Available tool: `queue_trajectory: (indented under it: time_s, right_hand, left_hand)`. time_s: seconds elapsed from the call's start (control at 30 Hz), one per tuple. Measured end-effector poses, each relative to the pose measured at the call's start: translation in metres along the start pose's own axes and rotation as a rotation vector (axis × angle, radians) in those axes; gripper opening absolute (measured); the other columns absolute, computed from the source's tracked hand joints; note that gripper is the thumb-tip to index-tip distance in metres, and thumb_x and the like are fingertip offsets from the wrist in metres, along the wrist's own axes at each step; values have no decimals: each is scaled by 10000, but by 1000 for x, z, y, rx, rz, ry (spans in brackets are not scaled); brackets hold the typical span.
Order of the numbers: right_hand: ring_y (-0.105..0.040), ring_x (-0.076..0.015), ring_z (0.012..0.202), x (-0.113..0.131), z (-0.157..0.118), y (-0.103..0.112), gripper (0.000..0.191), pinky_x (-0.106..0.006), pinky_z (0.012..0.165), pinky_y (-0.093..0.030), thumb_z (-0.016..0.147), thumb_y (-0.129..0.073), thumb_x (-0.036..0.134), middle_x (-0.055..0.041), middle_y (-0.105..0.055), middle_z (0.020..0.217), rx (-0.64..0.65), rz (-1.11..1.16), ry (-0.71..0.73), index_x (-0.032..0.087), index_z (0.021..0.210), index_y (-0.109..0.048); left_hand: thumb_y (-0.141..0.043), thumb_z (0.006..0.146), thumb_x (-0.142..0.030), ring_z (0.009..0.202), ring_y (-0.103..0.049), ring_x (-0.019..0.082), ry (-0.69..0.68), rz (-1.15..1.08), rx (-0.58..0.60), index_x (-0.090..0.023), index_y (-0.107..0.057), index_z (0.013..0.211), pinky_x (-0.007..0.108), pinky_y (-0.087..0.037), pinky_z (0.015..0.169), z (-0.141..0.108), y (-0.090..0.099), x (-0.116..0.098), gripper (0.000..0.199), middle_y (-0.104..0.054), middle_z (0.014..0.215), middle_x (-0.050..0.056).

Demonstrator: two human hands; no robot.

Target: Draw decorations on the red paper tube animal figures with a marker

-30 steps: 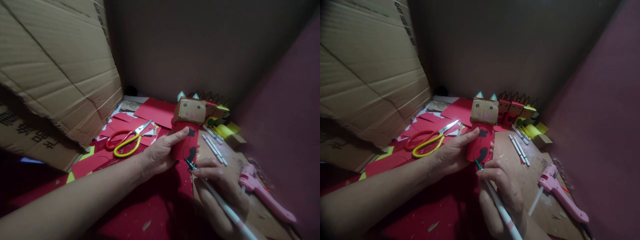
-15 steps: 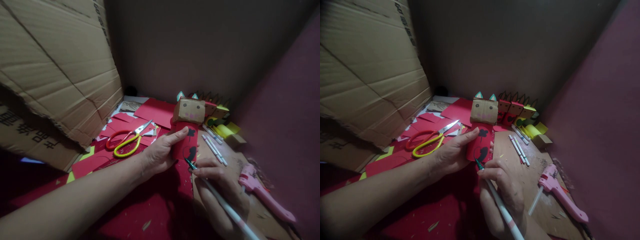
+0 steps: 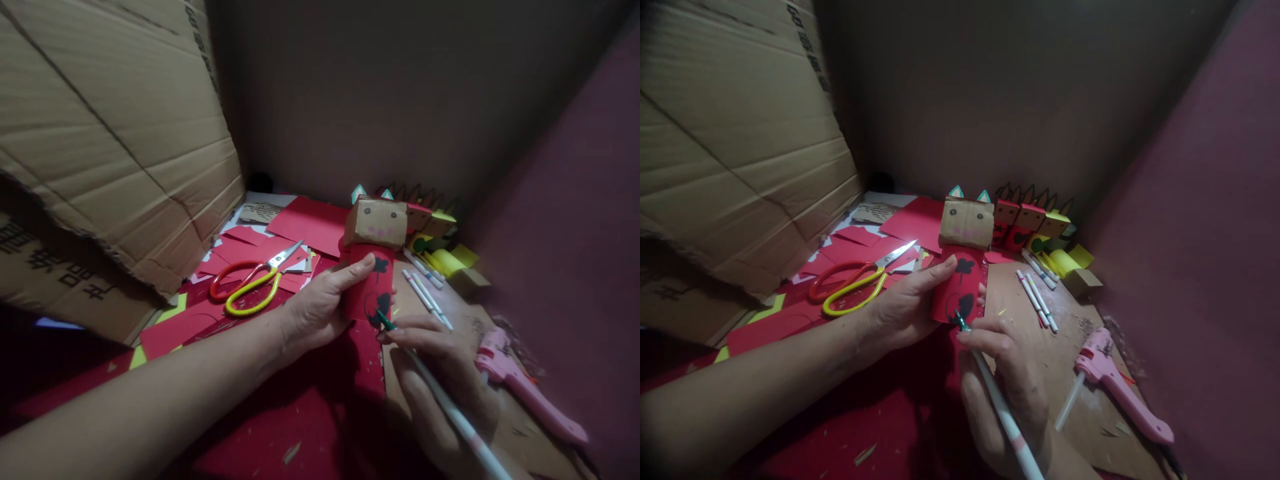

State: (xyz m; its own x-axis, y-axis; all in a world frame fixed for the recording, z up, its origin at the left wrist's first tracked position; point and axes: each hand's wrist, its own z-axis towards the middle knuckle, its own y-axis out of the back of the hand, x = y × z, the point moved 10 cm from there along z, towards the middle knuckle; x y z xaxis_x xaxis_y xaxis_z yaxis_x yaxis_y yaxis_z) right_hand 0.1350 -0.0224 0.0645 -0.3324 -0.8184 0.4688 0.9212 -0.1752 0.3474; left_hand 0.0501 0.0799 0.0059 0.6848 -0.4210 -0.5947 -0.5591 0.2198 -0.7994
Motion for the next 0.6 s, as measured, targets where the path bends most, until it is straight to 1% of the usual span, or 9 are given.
queue_trajectory:
  time_s: [0.13,0.2,0.27,0.37,0.47,0.53,0.6]
  right_hand:
    - [-669,-127,836,-9,-1,16,325,-241,767,-546,892,-607,3,3,-690,929,-196,1,-113,232,1122,-624]
    - [-666,-126,826,-11,-1,19,305,-242,760,-546,887,-615,15,3,-685,922,-231,-9,-124,231,1104,-626]
    - [-661,-141,871,-7,0,19,288,-258,780,-550,888,-596,30,-11,-678,932,-217,-8,-73,219,1103,-638]
    - [-647,-141,887,-5,1,16,285,-240,743,-543,887,-577,19,-18,-674,936,-162,14,-53,213,1080,-655]
    - [-636,-120,826,-9,-2,13,252,-208,694,-525,906,-578,16,3,-658,887,-114,66,-113,229,1018,-654]
    - [-643,-114,817,-14,-4,12,244,-202,733,-533,916,-588,24,15,-659,878,-109,88,-165,241,1011,-644]
    - [-660,-117,843,-19,-6,11,241,-215,807,-541,916,-598,36,16,-675,897,-107,96,-214,251,1017,-635]
  left_hand:
    - [-610,973,-237,644,-685,148,-29,-29,-22,-71,-745,807,270,-564,700,0,1,-3,271,-741,744,100]
    - [-615,969,-223,652,-691,149,-38,-46,-27,-69,-750,813,269,-564,698,-1,1,-4,257,-748,753,101]
    - [-637,955,-218,651,-696,153,-36,-57,-24,-68,-754,818,273,-567,691,0,1,-4,235,-751,752,101]
    - [-724,894,-248,668,-712,176,-22,-27,-38,-71,-757,829,287,-576,684,1,6,-2,191,-758,754,112]
    - [-774,852,-273,675,-720,187,-17,-12,-48,-78,-756,825,289,-583,673,2,10,-2,197,-762,746,121]
    - [-739,883,-272,639,-711,172,-10,-21,-48,-75,-755,819,273,-583,656,2,9,-2,208,-758,719,122]
    - [-668,936,-255,607,-703,161,4,-24,-67,-72,-753,811,263,-583,646,0,9,-2,237,-750,687,122]
